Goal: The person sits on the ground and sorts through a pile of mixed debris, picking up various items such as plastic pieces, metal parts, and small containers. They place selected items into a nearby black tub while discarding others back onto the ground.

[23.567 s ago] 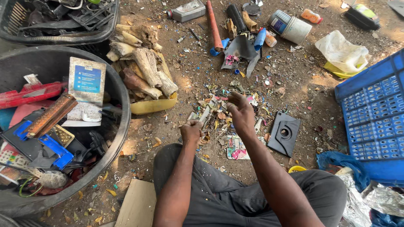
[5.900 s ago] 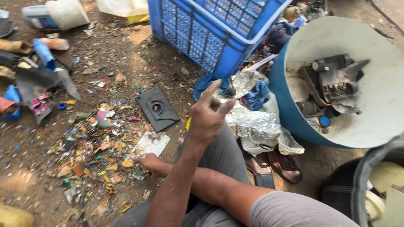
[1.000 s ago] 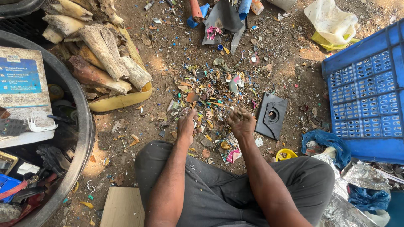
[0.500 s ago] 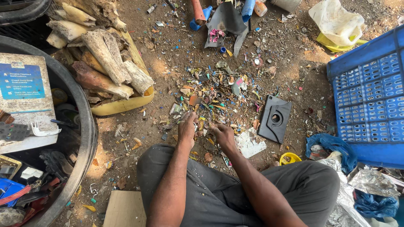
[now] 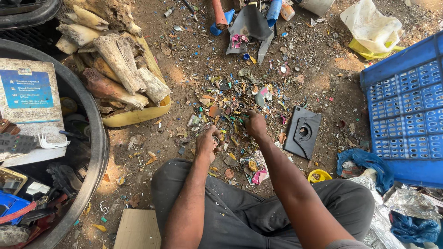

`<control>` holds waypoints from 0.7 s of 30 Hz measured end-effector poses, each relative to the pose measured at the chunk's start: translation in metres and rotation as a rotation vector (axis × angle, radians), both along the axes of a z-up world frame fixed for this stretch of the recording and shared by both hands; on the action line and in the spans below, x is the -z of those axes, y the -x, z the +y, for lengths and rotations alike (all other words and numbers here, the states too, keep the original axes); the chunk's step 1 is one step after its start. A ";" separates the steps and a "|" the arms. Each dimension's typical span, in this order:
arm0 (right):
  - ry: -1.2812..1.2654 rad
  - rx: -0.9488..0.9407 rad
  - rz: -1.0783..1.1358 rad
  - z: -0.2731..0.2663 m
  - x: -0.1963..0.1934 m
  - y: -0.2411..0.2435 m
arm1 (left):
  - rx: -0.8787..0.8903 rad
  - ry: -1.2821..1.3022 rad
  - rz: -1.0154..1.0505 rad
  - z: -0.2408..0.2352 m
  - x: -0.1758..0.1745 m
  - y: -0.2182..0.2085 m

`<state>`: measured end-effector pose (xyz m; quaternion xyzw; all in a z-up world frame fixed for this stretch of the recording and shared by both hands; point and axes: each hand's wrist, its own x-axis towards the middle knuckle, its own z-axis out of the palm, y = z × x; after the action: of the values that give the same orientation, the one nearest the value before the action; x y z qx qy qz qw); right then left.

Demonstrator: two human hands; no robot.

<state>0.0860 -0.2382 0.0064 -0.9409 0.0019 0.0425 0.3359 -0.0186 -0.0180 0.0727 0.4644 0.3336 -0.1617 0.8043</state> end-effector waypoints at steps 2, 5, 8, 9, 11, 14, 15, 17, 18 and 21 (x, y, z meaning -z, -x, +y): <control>-0.148 0.041 0.037 -0.019 0.023 -0.002 | -0.030 0.024 0.006 -0.001 -0.001 -0.003; -0.685 0.285 0.163 -0.044 0.044 0.020 | -0.042 0.019 -0.009 0.001 0.003 -0.006; -0.858 0.372 0.160 -0.045 0.051 0.038 | -0.033 0.012 -0.029 -0.002 0.008 -0.005; -0.747 0.368 0.146 -0.041 0.050 0.040 | -0.023 0.012 -0.037 -0.004 0.008 -0.003; -0.270 0.200 0.099 -0.023 0.045 0.020 | -0.007 -0.021 -0.047 -0.005 0.003 -0.007; 0.016 0.065 0.168 -0.007 0.040 0.006 | -0.023 -0.017 -0.037 -0.005 -0.002 -0.002; -0.059 0.135 0.236 -0.005 0.038 0.003 | -0.036 -0.006 -0.036 -0.003 -0.003 -0.003; -0.556 0.264 0.278 0.000 0.037 0.007 | -0.051 0.029 -0.035 0.002 -0.002 -0.003; -0.977 0.325 0.245 -0.001 0.036 0.015 | -0.059 0.048 -0.029 0.004 0.001 -0.002; -0.809 0.346 0.196 0.003 0.026 0.031 | -0.039 -0.005 -0.047 0.000 0.009 -0.004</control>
<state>0.0555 -0.2356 -0.0198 -0.7113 0.1741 0.0718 0.6771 -0.0145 -0.0178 0.0640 0.4634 0.3242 -0.1342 0.8137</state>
